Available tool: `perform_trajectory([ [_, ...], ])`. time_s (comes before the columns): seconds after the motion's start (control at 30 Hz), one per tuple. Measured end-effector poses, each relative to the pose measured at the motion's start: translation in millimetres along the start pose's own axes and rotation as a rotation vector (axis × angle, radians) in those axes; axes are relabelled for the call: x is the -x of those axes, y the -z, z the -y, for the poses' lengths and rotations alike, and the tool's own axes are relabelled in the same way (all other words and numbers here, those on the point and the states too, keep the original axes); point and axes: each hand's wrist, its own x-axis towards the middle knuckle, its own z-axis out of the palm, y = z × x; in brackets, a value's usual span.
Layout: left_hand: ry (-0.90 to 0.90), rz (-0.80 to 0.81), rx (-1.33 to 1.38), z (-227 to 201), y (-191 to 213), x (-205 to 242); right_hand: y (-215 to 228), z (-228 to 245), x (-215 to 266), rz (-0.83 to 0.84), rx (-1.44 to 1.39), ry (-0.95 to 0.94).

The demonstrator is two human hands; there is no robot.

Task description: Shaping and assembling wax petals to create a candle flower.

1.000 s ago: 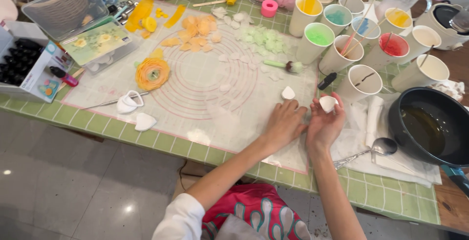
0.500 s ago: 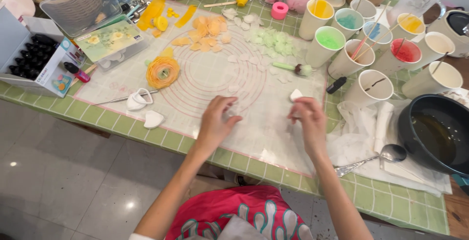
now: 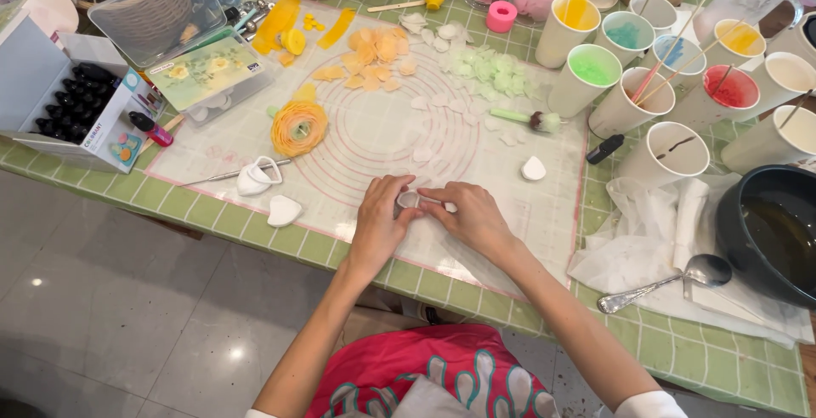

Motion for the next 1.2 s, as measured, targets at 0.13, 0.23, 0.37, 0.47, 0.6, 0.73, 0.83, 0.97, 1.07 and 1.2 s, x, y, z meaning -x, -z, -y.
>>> perform_trajectory([
  [0.13,0.015,0.02,-0.024,0.6,3.1,-2.5,-4.6,-5.7,-6.6,0.012,0.003,0.023],
  [0.23,0.022,0.073,-0.053,-3.2,11.6,-6.9,-6.2,-8.8,-10.4,0.025,0.058,0.02],
  [0.37,0.028,0.045,-0.039,5.5,17.4,-1.6,-7.1,-11.1,-14.0,0.025,0.109,0.058],
  [0.47,0.009,0.02,-0.156,7.9,19.0,1.9,-9.3,-17.0,-16.8,0.039,0.12,0.066],
  [0.6,-0.006,0.037,-0.235,9.0,17.4,3.1,-8.5,-15.4,-20.3,0.079,0.189,0.08],
  [0.73,-0.016,0.057,-0.305,7.0,20.7,-4.6,-9.7,-18.3,-23.0,0.082,0.168,0.091],
  [0.83,0.004,0.073,-0.326,6.3,21.4,-9.3,-9.7,-16.6,-23.8,0.098,0.174,0.095],
  [0.97,0.079,0.08,-0.377,1.6,19.9,-15.3,-12.5,-14.6,-23.5,0.099,0.193,0.104],
  [1.07,0.074,0.078,-0.409,4.4,14.5,-13.7,-14.2,-13.2,-21.2,0.063,0.218,0.126],
  [1.2,0.066,0.104,-0.418,8.5,14.5,-9.1,-20.5,-16.3,-14.9,0.007,0.264,0.172],
])
